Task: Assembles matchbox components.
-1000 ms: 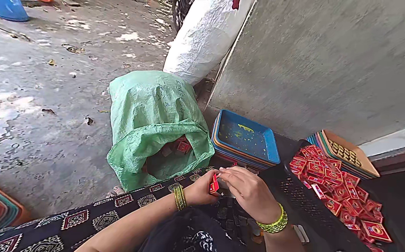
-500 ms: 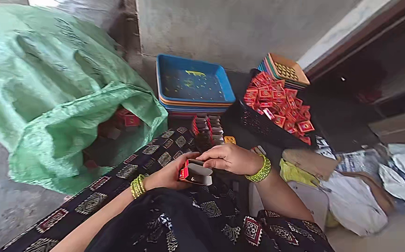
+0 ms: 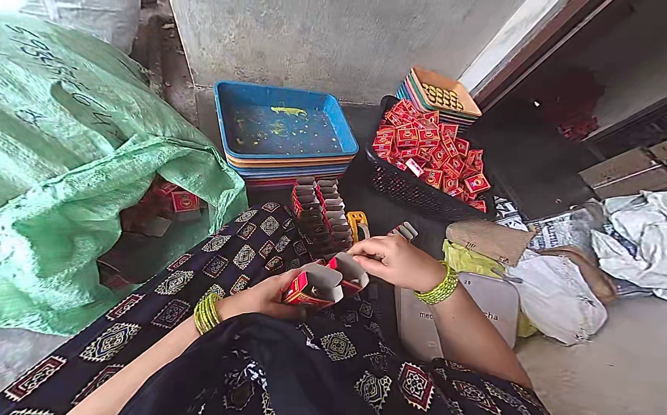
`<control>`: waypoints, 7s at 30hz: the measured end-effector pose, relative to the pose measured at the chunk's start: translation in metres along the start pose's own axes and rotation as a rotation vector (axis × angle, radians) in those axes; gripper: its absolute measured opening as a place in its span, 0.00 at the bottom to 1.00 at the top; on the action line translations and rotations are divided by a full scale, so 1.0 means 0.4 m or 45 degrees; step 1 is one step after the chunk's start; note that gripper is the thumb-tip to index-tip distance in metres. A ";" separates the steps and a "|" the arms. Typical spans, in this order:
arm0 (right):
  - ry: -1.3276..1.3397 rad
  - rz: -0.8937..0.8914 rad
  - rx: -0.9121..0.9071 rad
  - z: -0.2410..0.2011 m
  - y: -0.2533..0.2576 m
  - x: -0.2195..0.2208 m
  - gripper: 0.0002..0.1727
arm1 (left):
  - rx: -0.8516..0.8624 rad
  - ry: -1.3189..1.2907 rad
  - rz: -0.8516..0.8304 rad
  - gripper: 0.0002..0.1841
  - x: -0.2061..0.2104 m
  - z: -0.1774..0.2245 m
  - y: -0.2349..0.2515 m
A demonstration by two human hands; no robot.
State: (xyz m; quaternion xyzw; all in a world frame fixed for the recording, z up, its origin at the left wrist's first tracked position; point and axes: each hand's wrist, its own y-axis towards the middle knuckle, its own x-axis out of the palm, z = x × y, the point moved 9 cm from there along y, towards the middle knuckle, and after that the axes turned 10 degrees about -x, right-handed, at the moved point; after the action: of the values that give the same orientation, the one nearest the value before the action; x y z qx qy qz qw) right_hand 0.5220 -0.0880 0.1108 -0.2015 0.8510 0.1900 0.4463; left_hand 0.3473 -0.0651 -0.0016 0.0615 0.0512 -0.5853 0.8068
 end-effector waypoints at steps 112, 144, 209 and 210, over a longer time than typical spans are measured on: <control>0.569 0.353 -0.429 -0.169 0.352 0.165 0.08 | 0.284 -0.281 0.829 0.41 -0.242 0.087 -0.223; -0.111 0.302 1.126 0.527 -0.089 0.077 0.20 | -0.092 -0.219 1.334 0.11 -0.274 -0.059 -0.238; 1.515 0.556 0.314 -0.029 0.359 0.383 0.10 | 0.037 -0.003 1.262 0.20 -0.275 -0.036 -0.236; 1.495 0.575 0.324 -0.022 0.360 0.388 0.09 | 0.039 -0.025 1.258 0.21 -0.276 -0.037 -0.235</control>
State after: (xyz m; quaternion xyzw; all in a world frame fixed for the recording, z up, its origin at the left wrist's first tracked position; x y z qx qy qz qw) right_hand 0.3615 0.0028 0.0063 -0.0331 0.9910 0.0349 -0.1245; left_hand 0.2234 0.0121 -0.0027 0.0848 -0.0005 -0.1342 0.9873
